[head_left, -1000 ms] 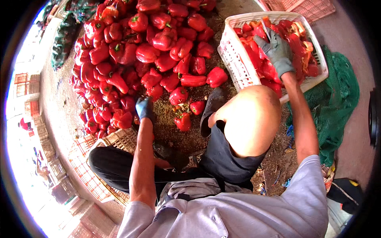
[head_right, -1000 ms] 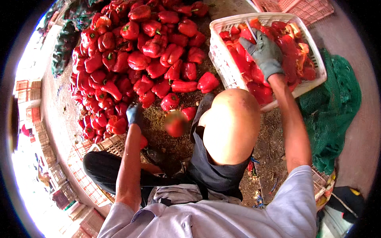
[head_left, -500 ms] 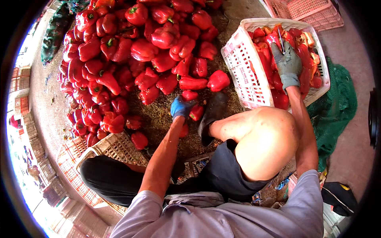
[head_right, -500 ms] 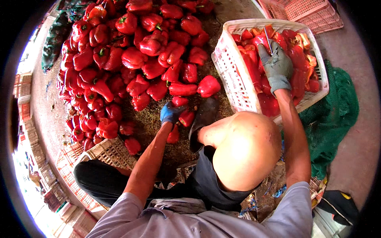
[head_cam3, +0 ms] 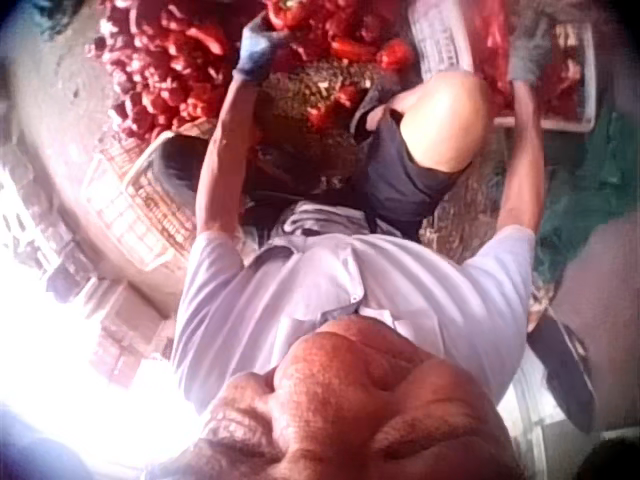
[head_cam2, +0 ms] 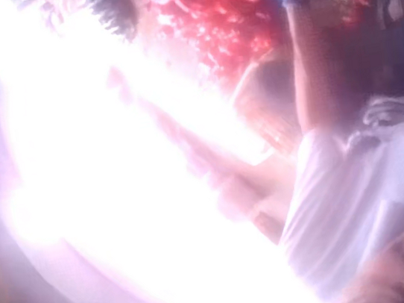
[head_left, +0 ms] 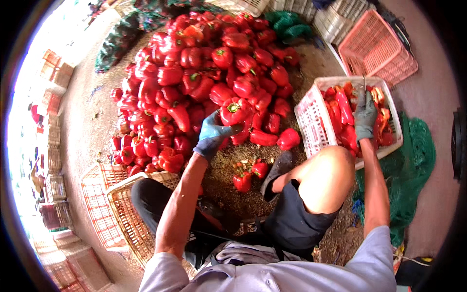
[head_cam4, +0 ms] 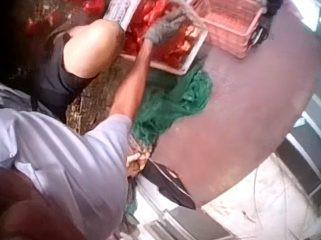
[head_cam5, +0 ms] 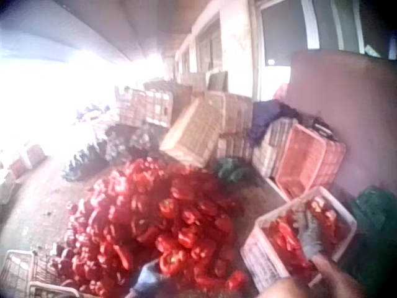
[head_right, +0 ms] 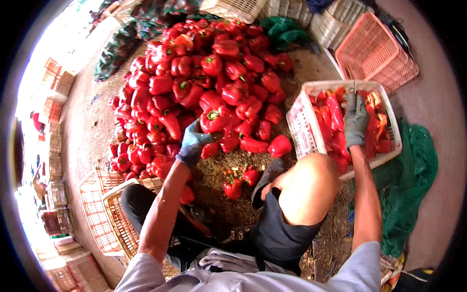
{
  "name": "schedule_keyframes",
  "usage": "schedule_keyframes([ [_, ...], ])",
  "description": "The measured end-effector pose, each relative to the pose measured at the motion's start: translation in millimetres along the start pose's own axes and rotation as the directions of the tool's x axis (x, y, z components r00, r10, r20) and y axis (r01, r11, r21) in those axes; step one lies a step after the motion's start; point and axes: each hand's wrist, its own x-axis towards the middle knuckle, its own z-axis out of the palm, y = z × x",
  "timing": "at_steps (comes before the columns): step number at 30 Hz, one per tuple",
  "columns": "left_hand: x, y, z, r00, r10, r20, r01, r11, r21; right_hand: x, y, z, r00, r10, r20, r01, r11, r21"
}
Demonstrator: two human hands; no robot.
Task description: The person sits on the floor and uses a knife to cut red bell peppers, removing the stems and seeds. The cut peppers are placed into a white plastic basket.
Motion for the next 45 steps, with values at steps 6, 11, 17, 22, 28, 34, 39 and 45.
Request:
schedule_keyframes([
  [6, -57.8, 107.0, -25.6, 0.951, 0.286, -0.114, -0.286, 0.958, 0.020, -16.5, -227.4, 16.2, 0.684, -0.705, 0.185, 0.661, 0.707, 0.251],
  [11, -88.7, 130.8, -42.2, 0.903, 0.365, -0.226, -0.401, 0.904, -0.145, -97.2, -364.5, 58.5, 0.714, -0.508, 0.482, 0.175, 0.795, 0.580],
  [17, -112.3, 140.7, -56.0, 0.879, 0.399, -0.259, -0.441, 0.889, -0.125, -127.1, -388.1, 95.0, 0.739, -0.515, 0.434, 0.206, 0.786, 0.582],
  [22, -105.2, 132.5, -63.2, 0.869, 0.408, -0.282, -0.476, 0.843, -0.249, -139.0, -399.1, 100.6, 0.800, -0.400, 0.448, 0.037, 0.777, 0.628],
  [28, -104.0, 122.5, -59.8, 0.881, 0.357, -0.310, -0.442, 0.854, -0.275, -140.4, -384.8, 109.0, 0.786, -0.456, 0.418, 0.179, 0.815, 0.551],
  [34, -99.7, 125.7, -73.3, 0.784, 0.606, -0.136, -0.521, 0.761, 0.386, -131.4, -362.0, 111.2, 0.722, -0.442, 0.533, 0.137, 0.846, 0.515],
  [39, -98.9, 113.3, -62.3, 0.855, 0.447, -0.263, -0.461, 0.887, 0.012, -137.0, -360.8, 113.3, 0.708, -0.391, 0.588, -0.050, 0.803, 0.594],
  [45, -96.7, 126.5, -80.3, 0.742, 0.542, -0.394, -0.486, 0.840, 0.241, -173.3, -349.4, 128.2, 0.689, -0.487, 0.538, 0.192, 0.837, 0.512],
])
